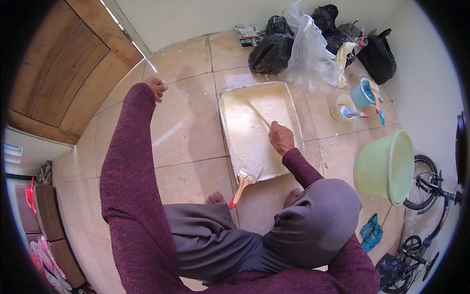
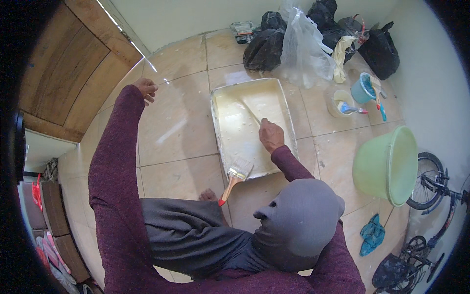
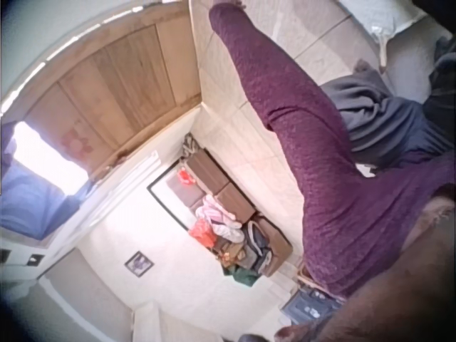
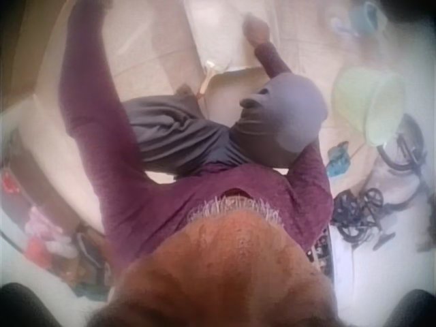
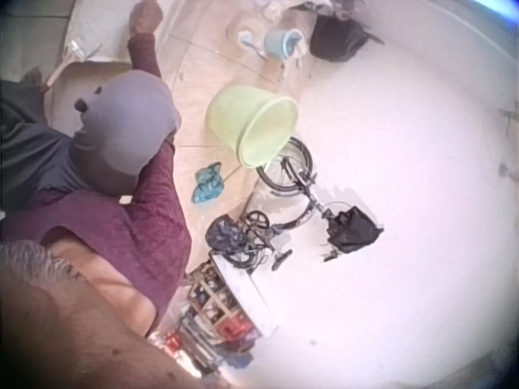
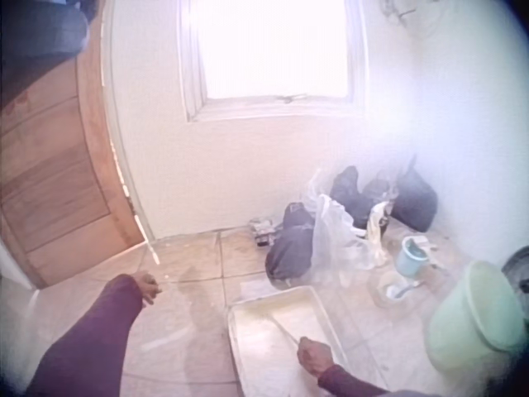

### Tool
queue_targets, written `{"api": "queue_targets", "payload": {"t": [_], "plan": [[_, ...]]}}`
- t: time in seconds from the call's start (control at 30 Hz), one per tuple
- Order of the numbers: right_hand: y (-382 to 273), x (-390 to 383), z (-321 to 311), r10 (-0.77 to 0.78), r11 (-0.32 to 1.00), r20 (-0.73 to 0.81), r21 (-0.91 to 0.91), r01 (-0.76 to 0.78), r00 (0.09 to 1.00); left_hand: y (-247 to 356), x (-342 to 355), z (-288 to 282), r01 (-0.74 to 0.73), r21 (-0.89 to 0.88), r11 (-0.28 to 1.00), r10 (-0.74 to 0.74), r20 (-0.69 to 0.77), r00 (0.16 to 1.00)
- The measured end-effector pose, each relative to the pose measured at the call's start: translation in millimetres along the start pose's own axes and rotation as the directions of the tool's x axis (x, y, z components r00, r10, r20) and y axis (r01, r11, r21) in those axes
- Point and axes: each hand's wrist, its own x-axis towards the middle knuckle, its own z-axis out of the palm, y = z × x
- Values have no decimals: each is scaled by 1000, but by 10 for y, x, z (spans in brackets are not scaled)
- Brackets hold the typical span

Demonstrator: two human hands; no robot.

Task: The person sits on the floor and mixes paint in a tray, using a brush and pouring liquid from a small green cup into the mixture.

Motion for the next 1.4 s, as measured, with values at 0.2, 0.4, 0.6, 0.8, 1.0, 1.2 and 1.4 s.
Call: {"api": "queue_targets", "payload": {"t": [0.2,0.4,0.6,0.8,1.0,1.2,1.4], "plan": [[217,-103,-209,105,994,-60,-8,-106,993,1,-3,0,-10,0,1000,10,10,1000],[300,-91,-226,120,991,-144,-37,-126,982,66,47,-1,-39,26,999,39,19,999],[115,-114,51,-27,999,-48,18,27,999,35,57,12,-15,28,1000,15,10,1000],[174,-140,-68,71,997,-56,4,-71,996,31,8,17,-10,24,1000,10,19,1000],[38,-154,-35,-75,994,18,77,74,997,-26,87,-3,-23,8,1000,22,28,999],[287,-456,-266,-119,992,101,44,115,988,6,49,24,-26,15,1000,25,12,1000],[345,-423,-335,50,999,39,-1,-49,998,-2,27,31,-4,31,1000,5,-21,1000]]}}
